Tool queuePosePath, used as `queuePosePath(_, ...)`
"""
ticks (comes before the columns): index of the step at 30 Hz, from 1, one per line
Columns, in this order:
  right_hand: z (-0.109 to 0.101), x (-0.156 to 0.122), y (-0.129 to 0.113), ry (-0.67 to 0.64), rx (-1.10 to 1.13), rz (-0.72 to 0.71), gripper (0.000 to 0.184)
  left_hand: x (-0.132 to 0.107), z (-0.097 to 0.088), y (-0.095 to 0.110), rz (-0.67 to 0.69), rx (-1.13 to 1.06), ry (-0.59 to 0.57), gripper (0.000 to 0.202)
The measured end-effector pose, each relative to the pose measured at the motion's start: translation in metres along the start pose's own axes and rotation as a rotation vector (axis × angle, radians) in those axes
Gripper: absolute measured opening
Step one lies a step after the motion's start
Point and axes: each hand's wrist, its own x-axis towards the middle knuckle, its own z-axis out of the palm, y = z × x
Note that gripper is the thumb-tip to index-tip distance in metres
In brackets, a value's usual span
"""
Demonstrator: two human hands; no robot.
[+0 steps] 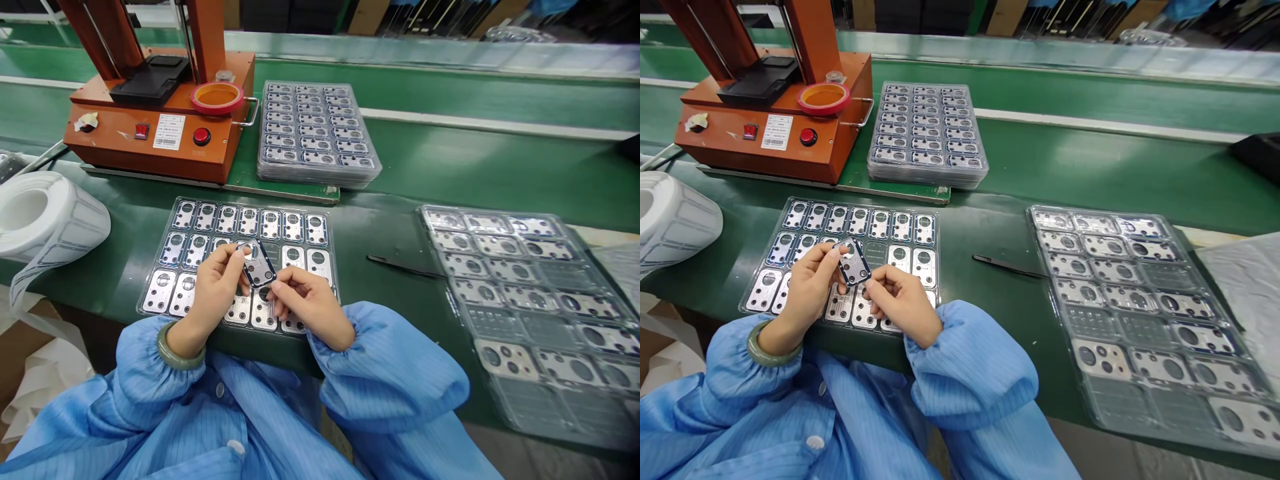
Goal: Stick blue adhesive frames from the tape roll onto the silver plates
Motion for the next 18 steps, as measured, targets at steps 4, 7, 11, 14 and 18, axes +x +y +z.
queuePosePath(4, -0.001, -0.002, 0.000, -0.016, -0.050, 0.016, 0.020, -0.002, 0.000, 0.003, 0.051, 0.065, 0.027, 0.026)
queuePosePath(7, -0.003, -0.002, 0.000, 0.055, -0.056, -0.078, 0.023, -0.002, 0.001, 0.004, 0.054, 0.103, 0.049, 0.027)
queuePosePath(11, -0.003, 0.004, 0.005, 0.158, -0.045, -0.152, 0.031, -0.001, 0.003, 0.000, -0.018, 0.162, -0.072, 0.030)
queuePosePath(14, -0.004, 0.008, 0.011, 0.214, -0.037, -0.101, 0.040, 0.001, 0.005, -0.007, -0.001, 0.211, -0.080, 0.031)
queuePosePath(18, -0.006, 0.012, 0.016, 0.350, -0.086, -0.084, 0.044, 0.002, 0.005, -0.010, 0.012, 0.220, -0.026, 0.032)
